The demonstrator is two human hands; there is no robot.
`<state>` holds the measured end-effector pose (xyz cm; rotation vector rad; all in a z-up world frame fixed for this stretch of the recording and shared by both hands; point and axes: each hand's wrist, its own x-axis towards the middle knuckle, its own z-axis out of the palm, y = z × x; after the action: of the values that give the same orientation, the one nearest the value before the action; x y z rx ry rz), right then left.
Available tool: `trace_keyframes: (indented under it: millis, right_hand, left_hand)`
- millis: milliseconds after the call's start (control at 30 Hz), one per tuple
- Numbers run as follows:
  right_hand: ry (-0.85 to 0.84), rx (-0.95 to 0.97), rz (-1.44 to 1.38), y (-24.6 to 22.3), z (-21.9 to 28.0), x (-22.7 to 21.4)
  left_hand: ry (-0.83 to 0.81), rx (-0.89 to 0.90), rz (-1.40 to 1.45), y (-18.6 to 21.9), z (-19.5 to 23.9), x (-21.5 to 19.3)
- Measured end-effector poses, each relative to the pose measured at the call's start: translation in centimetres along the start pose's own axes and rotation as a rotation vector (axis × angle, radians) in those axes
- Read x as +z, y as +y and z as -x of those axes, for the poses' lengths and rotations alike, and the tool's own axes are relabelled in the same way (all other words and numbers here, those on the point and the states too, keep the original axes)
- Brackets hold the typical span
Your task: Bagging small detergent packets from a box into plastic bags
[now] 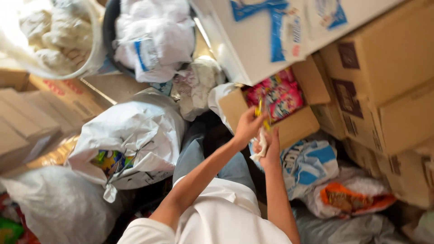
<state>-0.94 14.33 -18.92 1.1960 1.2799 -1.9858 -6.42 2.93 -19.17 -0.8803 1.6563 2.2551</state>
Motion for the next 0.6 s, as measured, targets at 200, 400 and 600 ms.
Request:
trace_keyframes:
  millis: [200, 400, 600]
  right_hand:
    - [0.031, -0.075, 0.127, 2.8, 1.4, 12.0]
    - [-0.217, -0.352, 0.506, 6.0, -4.0, 21.7]
    - [-0.751, -0.644, 0.656, -4.6, -0.6, 39.5]
  left_hand:
    - [0.153, -0.155, 0.060, -2.0, 6.2, -12.2]
    - [0.424, 0.073, 0.195, 1.1, 5.5, -21.8]
    - [0.352, 0.035, 0.512, -0.5, 8.7, -29.0]
